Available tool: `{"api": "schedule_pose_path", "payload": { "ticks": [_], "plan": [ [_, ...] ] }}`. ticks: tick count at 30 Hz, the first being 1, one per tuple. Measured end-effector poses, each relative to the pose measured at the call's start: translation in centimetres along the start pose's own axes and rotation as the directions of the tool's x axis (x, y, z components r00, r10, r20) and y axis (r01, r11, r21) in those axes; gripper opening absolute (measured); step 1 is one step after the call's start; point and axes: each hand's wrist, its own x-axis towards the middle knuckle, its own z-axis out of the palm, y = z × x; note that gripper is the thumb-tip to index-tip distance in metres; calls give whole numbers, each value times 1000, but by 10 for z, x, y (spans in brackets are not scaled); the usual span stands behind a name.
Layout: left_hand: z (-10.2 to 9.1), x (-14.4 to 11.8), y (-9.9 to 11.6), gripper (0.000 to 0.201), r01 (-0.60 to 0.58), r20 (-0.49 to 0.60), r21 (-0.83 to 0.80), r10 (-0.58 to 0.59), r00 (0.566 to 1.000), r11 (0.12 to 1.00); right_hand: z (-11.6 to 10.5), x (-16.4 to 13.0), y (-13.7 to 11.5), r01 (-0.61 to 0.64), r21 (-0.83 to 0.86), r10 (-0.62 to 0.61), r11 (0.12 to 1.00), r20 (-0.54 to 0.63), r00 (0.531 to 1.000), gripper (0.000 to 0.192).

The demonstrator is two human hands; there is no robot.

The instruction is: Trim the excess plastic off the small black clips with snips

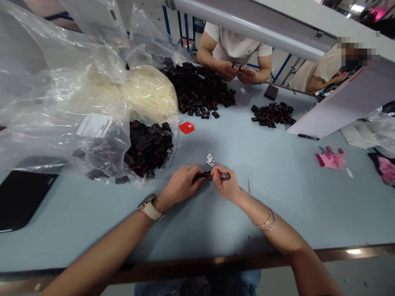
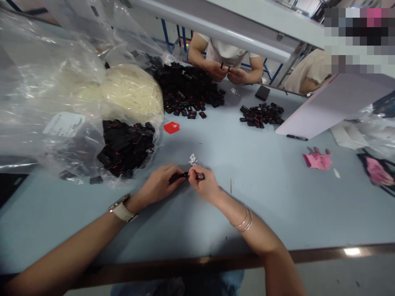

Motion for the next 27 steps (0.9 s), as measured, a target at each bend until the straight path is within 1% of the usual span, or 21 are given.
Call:
{"api": "schedule_pose_path", "payload": {
  "ticks": [4,7,11,13,16,19,23,27],
  "plan": [
    [-1,0,0,10,1,6,-6,-1,1000,1000,1,2,-1,-105,58,106,993,-15,994,25],
    [-1,0,1,9,7,13,1,-7,1000,1000,2,4,-3,-137,63,139,989,-26,990,26],
    [-1,0,1,9,12,10,0,-12,1000,1000,1,5,-6,-125,-50,123,991,-27,992,25],
    [0,-1,0,8,9,4,5,-9,1000,1000,1,4,-6,-103,-78,102,992,-20,995,24],
    [1,-1,0,9,4,6,16,-4,1000,1000,2,1,-1,-58,-35,58,998,1,998,23],
    [0,0,0,8,5,10,11,-6,1000,1000,3,-4,9,-33,39,34,999,-30,999,26],
    [-2,1,2,6,-3,14,-20,3,1000,1000,5,-7,19,-68,123,80,990,-100,992,33],
    [-2,1,2,8,-3,10,-4,3,1000,1000,6,-6,19,-104,135,117,985,-94,989,36]
  ]
}}
